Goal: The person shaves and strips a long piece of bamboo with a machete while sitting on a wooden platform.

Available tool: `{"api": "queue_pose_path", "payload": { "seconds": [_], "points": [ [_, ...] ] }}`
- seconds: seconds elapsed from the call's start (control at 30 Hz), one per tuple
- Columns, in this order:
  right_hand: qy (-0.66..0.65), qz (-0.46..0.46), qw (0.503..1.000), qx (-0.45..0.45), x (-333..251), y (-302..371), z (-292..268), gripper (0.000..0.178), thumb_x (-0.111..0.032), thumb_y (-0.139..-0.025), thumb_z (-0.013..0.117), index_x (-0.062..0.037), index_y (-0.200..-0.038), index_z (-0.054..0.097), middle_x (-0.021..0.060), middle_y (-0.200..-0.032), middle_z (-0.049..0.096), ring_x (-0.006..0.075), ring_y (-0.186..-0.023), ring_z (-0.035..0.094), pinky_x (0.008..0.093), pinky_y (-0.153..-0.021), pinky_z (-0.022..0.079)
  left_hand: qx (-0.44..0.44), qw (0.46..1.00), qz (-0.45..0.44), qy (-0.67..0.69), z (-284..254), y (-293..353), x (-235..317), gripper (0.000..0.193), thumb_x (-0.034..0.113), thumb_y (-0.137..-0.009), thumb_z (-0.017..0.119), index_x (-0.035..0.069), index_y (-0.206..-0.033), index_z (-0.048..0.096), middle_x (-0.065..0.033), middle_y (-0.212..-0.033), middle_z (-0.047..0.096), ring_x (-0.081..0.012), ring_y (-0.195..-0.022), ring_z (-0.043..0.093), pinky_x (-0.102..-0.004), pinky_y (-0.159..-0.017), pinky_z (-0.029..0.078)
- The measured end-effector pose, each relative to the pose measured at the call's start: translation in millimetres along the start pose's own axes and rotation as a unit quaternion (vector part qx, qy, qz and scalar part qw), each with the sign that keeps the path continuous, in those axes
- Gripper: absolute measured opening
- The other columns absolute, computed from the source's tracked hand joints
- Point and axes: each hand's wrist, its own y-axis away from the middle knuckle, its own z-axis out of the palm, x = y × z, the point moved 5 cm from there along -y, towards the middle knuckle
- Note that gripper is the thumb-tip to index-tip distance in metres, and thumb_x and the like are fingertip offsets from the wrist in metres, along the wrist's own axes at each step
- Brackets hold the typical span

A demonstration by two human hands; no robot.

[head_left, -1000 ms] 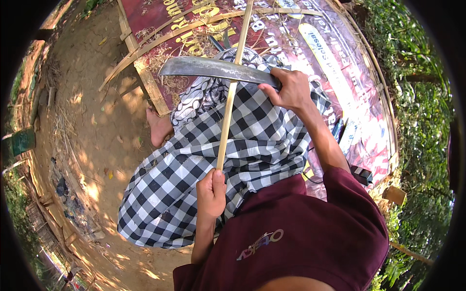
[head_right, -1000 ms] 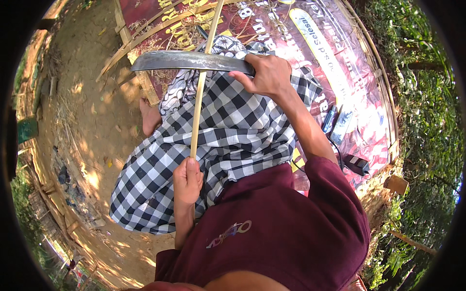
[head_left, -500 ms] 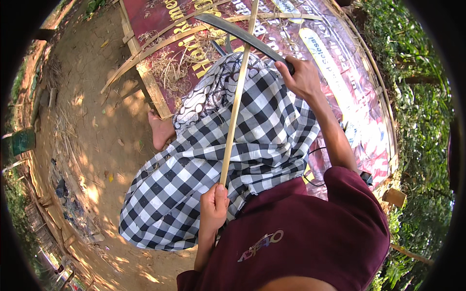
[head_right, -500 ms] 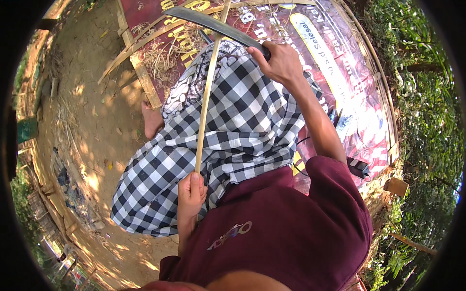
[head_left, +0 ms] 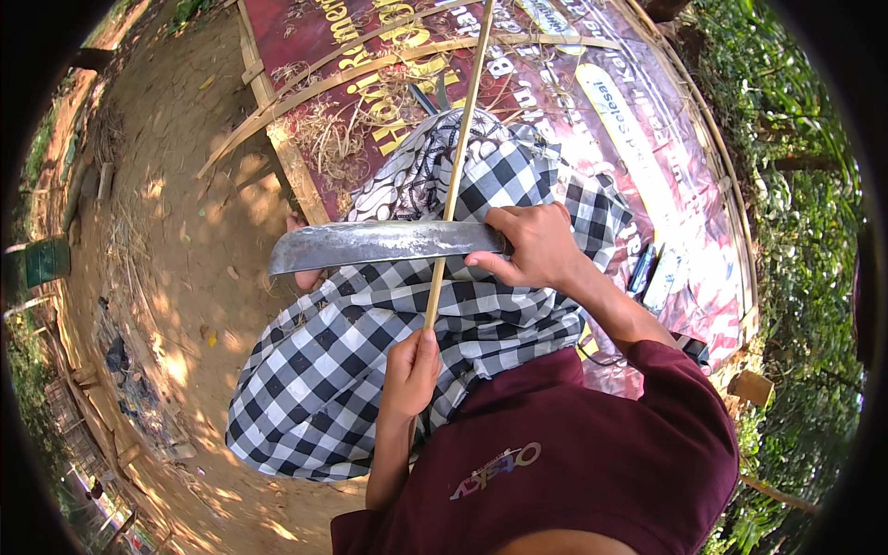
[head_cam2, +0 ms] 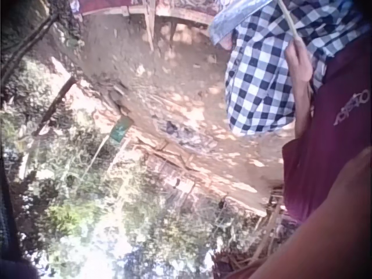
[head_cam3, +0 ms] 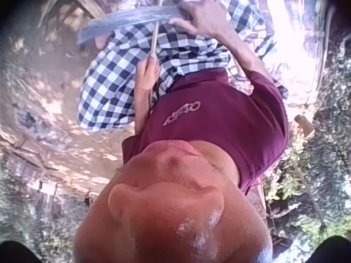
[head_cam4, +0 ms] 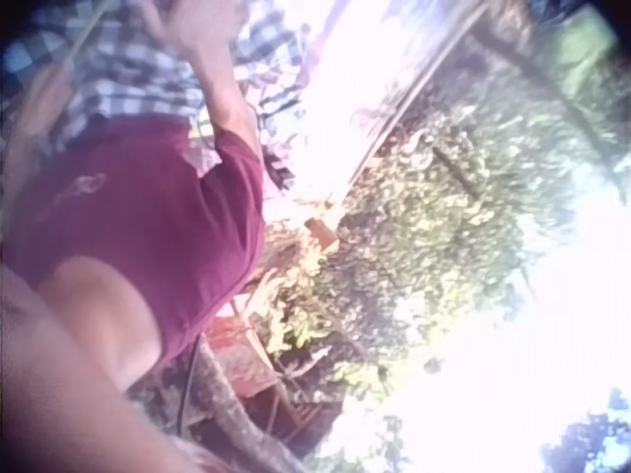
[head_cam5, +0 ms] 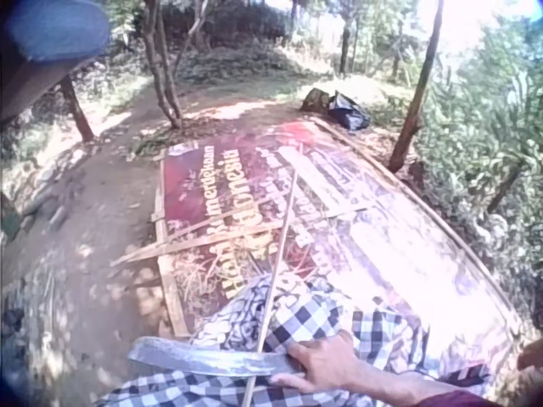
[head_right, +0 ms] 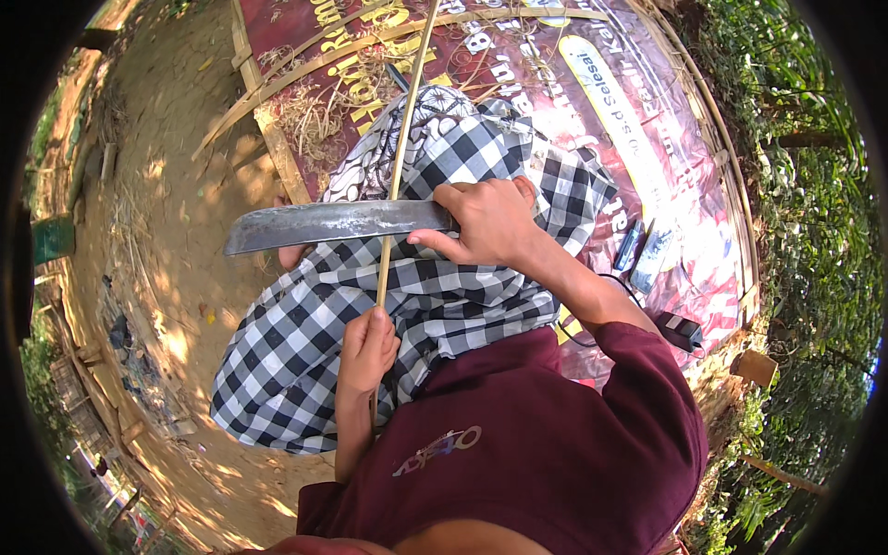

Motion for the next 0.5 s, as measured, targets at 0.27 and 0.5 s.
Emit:
{"api": "queue_pose_path", "payload": {
  "seconds": [0.27,0.5],
  "points": [
    [0.100,0.029,0.993,0.063,50,-19,-16,0.062,-0.069,-0.079,0.058,-0.0072,-0.071,0.062,0.0061,-0.053,0.056,0.0258,-0.048,0.060,0.0402,-0.047,0.045,0.035,0.999,-0.022,-0.016,-3,6,-3,0.041,0.030,-0.104,0.042,0.008,-0.069,0.040,0.0063,-0.052,0.031,-0.0017,-0.042,0.028,-0.0228,-0.038,0.021],
    [0.066,0.110,0.990,0.065,76,-23,-39,0.062,-0.066,-0.085,0.053,-0.0060,-0.073,0.063,0.0086,-0.051,0.057,0.0282,-0.048,0.061,0.0388,-0.047,0.047,0.043,0.998,-0.021,-0.032,-12,18,-12,0.040,0.027,-0.102,0.046,0.006,-0.069,0.045,0.0058,-0.051,0.034,-0.0019,-0.044,0.031,-0.0235,-0.040,0.021]
  ]
}}
